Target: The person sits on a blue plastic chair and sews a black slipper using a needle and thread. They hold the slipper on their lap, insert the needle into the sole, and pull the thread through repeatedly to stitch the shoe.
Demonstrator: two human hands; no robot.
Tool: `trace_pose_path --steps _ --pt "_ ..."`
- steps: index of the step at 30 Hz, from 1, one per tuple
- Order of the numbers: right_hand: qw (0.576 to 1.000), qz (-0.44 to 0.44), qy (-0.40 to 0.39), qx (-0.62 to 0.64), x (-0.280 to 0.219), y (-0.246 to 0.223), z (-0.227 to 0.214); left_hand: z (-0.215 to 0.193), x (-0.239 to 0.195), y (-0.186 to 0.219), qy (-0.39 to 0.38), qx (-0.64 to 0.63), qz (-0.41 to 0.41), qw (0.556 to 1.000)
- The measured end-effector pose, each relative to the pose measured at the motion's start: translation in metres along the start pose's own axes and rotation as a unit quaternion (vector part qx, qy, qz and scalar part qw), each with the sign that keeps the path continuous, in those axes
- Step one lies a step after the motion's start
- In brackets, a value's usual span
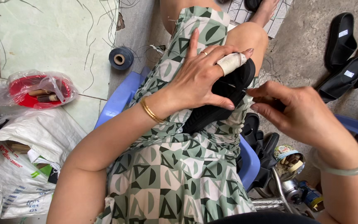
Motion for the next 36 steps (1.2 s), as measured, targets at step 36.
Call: trace_pose_path --steps 36 --pt "0.974 0.031 -0.161 -0.154 -0.089 0.031 0.023 -0.047 -0.014 0.049 0.129 0.005 0.007 0.992"
Point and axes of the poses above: each hand's wrist, its own x-axis towards the middle knuckle, its own z-axis out of the palm, y = z × x, the point moved 6 cm from there along x, towards the middle knuckle, and after that the axes turned 14 degrees about y, right-handed, at the moved point
